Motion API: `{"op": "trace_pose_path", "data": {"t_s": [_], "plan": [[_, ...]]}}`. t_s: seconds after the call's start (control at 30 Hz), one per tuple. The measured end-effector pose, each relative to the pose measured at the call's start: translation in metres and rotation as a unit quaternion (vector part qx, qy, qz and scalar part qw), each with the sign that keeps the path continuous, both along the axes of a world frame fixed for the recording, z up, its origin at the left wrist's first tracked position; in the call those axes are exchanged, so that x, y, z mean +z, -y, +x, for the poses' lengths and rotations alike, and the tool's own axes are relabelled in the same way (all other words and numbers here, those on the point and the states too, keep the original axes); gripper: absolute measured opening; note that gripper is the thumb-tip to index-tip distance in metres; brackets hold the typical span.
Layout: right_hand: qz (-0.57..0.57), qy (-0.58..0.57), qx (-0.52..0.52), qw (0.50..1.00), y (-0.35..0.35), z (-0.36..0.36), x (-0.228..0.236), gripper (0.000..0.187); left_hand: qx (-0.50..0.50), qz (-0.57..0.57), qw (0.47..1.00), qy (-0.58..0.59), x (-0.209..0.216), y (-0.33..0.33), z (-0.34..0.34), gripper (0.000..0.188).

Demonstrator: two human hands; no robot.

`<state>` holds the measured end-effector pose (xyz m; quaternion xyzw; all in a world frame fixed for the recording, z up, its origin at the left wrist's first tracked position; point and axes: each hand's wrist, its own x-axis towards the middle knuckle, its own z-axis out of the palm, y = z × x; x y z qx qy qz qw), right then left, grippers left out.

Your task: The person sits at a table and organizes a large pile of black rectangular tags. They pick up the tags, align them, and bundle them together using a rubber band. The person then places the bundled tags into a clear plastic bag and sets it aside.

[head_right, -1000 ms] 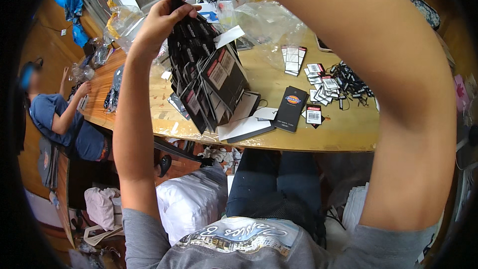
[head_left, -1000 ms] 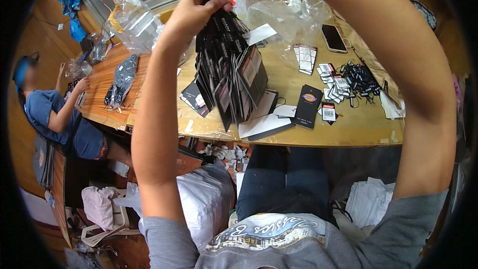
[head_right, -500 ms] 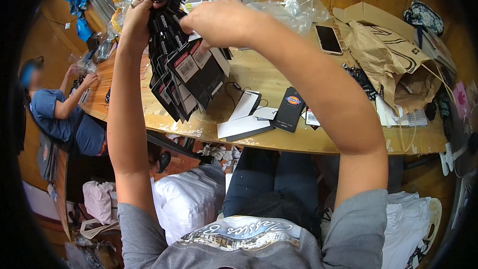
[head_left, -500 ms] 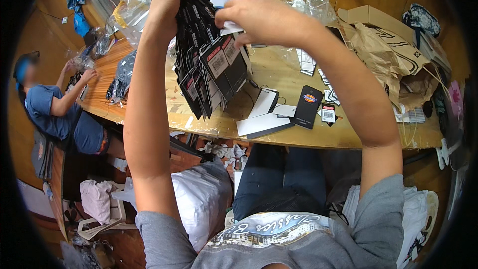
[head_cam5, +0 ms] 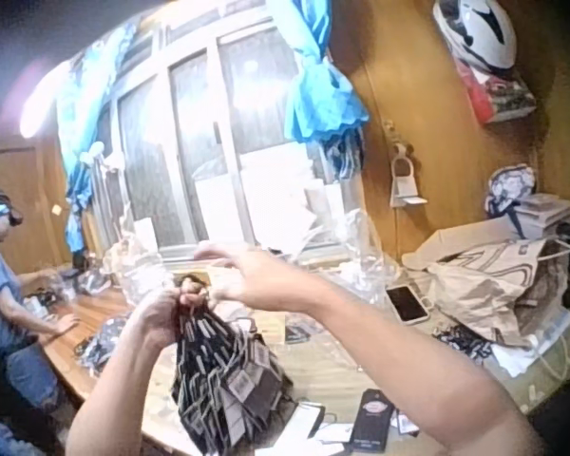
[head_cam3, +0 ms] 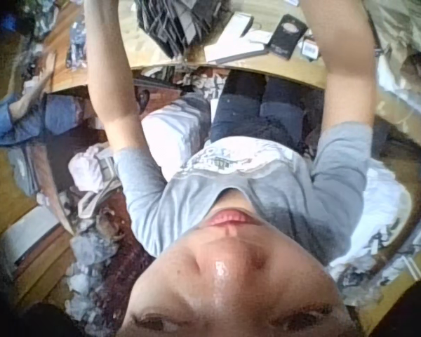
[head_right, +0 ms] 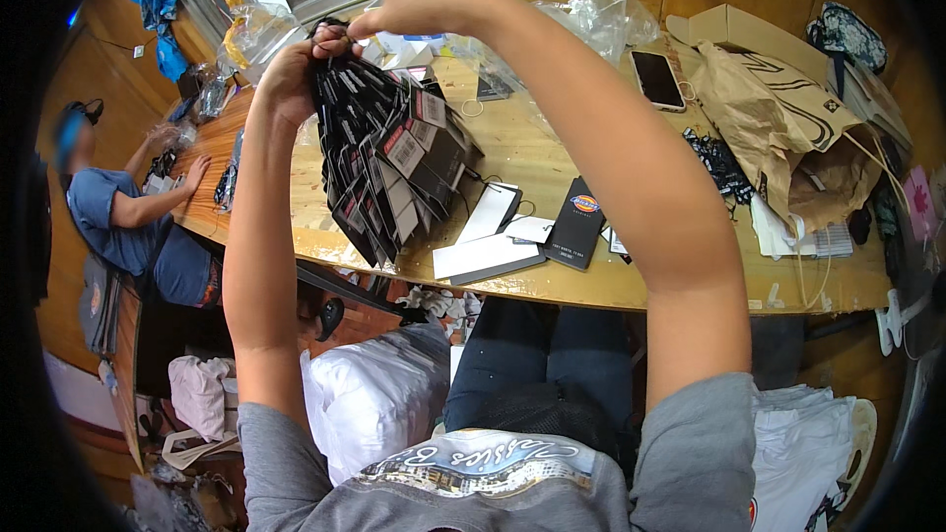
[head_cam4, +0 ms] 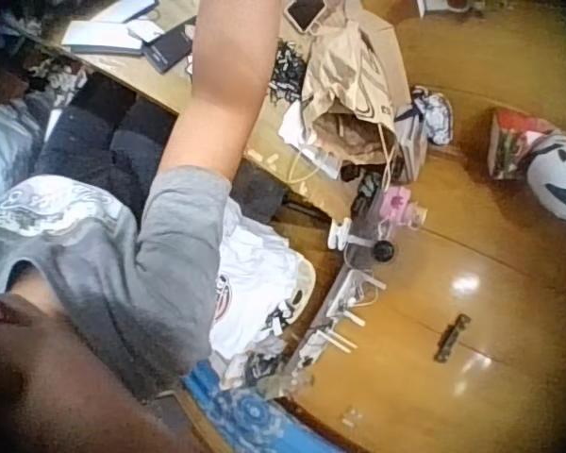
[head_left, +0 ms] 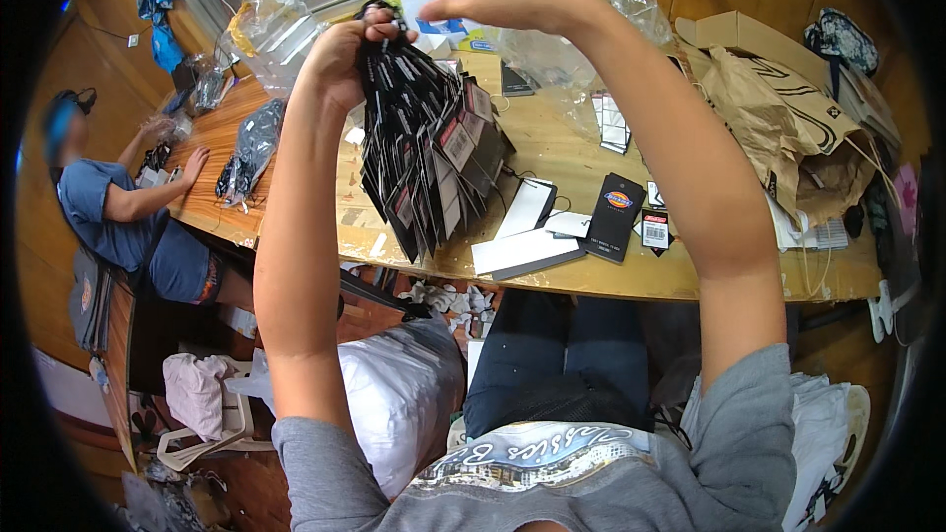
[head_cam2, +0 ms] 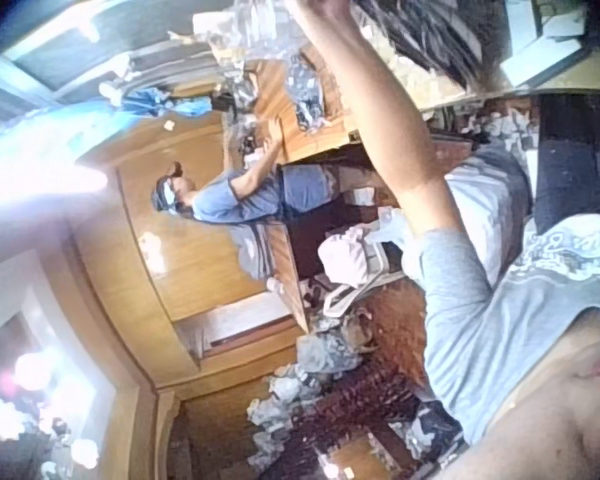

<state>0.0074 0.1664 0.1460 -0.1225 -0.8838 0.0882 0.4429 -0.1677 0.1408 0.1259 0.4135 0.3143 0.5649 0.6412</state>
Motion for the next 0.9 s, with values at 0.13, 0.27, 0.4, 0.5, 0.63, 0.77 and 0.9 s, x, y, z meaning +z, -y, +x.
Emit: {"op": "trace_pose_path", "data": {"t_s": [0.13,0.27,0.4,0.5,0.63,0.77,0.9], "plan": [[0.031,0.192,0.029,0.98,0.001,-0.019,0.023,0.047,0.036,0.036,0.982,-0.182,0.015,0.022,0.026,0.011],[-0.088,0.207,-0.188,0.956,-0.012,-0.01,0.058,0.026,-0.111,-0.011,0.986,-0.125,0.011,0.008,0.0,0.008],[0.158,-0.013,-0.07,0.985,0.011,-0.024,0.022,0.019,-0.075,0.026,0.988,-0.131,0.003,0.004,-0.001,0.004],[0.03,0.115,0.008,0.993,0.004,-0.012,0.021,0.017,0.028,0.023,0.964,-0.262,0.01,0.019,0.03,0.003],[-0.026,0.137,-0.035,0.99,-0.002,-0.012,0.033,0.009,-0.081,0.018,0.979,-0.186,0.006,0.01,0.006,0.008],[0.007,-0.019,-0.202,0.979,0.0,0.038,0.042,0.017,-0.159,0.142,0.958,-0.191,0.031,0.015,-0.005,0.006],[-0.035,0.007,-0.214,0.976,0.016,0.051,0.018,0.016,-0.124,0.037,0.981,0.144,0.013,-0.004,-0.102,0.011]]}}
